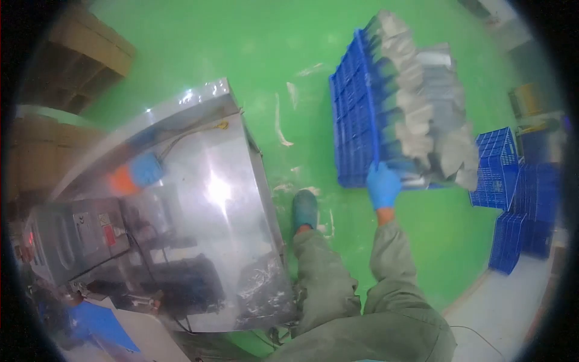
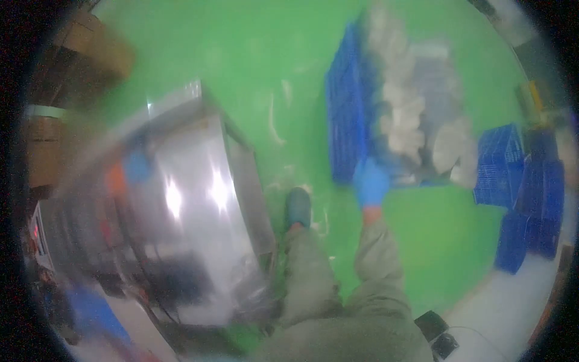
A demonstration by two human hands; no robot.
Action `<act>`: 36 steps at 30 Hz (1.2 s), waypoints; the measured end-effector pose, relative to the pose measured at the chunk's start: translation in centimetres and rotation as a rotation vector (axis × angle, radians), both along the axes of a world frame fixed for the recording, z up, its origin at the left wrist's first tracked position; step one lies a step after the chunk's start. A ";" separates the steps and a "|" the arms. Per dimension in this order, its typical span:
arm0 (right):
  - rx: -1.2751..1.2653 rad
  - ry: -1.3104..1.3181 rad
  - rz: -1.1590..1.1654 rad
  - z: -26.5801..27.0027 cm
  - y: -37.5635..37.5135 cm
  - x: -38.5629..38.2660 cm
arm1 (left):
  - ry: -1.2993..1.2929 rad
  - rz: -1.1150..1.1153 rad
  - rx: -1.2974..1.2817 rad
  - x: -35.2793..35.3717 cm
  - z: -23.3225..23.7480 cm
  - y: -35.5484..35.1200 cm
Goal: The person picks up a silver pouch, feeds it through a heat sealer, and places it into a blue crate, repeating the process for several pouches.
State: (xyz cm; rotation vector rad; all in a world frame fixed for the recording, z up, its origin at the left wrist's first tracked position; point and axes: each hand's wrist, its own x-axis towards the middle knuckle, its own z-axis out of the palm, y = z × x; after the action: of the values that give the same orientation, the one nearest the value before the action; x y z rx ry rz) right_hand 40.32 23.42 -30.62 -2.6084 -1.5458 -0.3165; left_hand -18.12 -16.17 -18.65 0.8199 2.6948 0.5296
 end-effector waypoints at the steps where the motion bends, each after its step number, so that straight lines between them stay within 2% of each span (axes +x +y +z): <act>1: -0.053 0.039 0.000 0.5 -1.6 -1.3 | -0.009 0.006 0.006 0.4 -0.2 0.3; 6: -0.316 0.181 -0.017 3.1 -10.8 -5.1 | -0.047 0.058 0.027 2.3 -0.5 1.4; 8: -0.551 0.358 -0.069 4.7 -13.1 -5.7 | -0.069 0.081 0.032 2.9 -0.7 1.7; 10: -0.740 0.319 -0.094 6.3 -15.2 -7.0 | -0.084 0.100 0.046 3.7 -0.9 2.1; 13: -0.800 0.347 -0.019 6.7 -19.9 -7.3 | -0.113 0.125 0.078 4.1 -0.7 1.9; 16: -0.729 0.380 0.066 5.2 -23.8 -6.5 | -0.164 0.151 0.129 4.4 -0.6 1.1; 19: -0.548 0.408 0.204 2.0 -26.2 -5.7 | -0.280 0.197 0.227 4.4 -0.5 -1.1; 23: -0.293 0.422 0.360 -2.5 -26.0 -4.6 | -0.612 0.307 0.556 2.7 -0.2 -6.1; 25: -0.322 0.403 0.268 -0.8 -24.1 -5.0 | -0.790 0.345 0.661 0.8 -0.8 -8.5; 26: -0.377 0.391 0.189 1.1 -22.8 -5.5 | -0.841 0.368 0.630 -1.1 -1.6 -9.2; 28: -0.227 0.351 0.231 2.1 -21.4 -6.5 | -0.992 0.429 0.543 -4.2 -2.9 -10.2; 29: -0.228 0.356 0.242 3.1 -20.8 -6.7 | -0.990 0.431 0.569 -4.6 -2.4 -9.8; 31: -0.201 0.359 0.279 3.9 -20.7 -6.8 | -0.793 0.122 0.521 -5.6 -1.7 -9.1; 32: -0.190 0.363 0.214 3.3 -20.5 -7.2 | -0.785 0.121 0.560 -8.1 -3.4 -10.6; 34: -0.157 0.369 0.167 1.2 -19.7 -7.7 | -0.432 -0.158 0.378 -13.0 -7.6 -12.5; 35: -0.119 0.329 0.147 -0.4 -20.2 -7.9 | -0.425 -0.152 0.389 -13.1 -5.7 -13.9; 36: -0.076 0.283 0.124 -1.0 -20.5 -7.7 | -0.598 -0.114 0.326 -11.8 -1.8 -13.3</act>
State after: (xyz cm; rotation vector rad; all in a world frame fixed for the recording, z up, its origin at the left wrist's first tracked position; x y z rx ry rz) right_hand 32.61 2.95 -31.62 -2.4632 -1.6348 0.1201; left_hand -29.95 -29.44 -20.49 0.7372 2.0326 1.0182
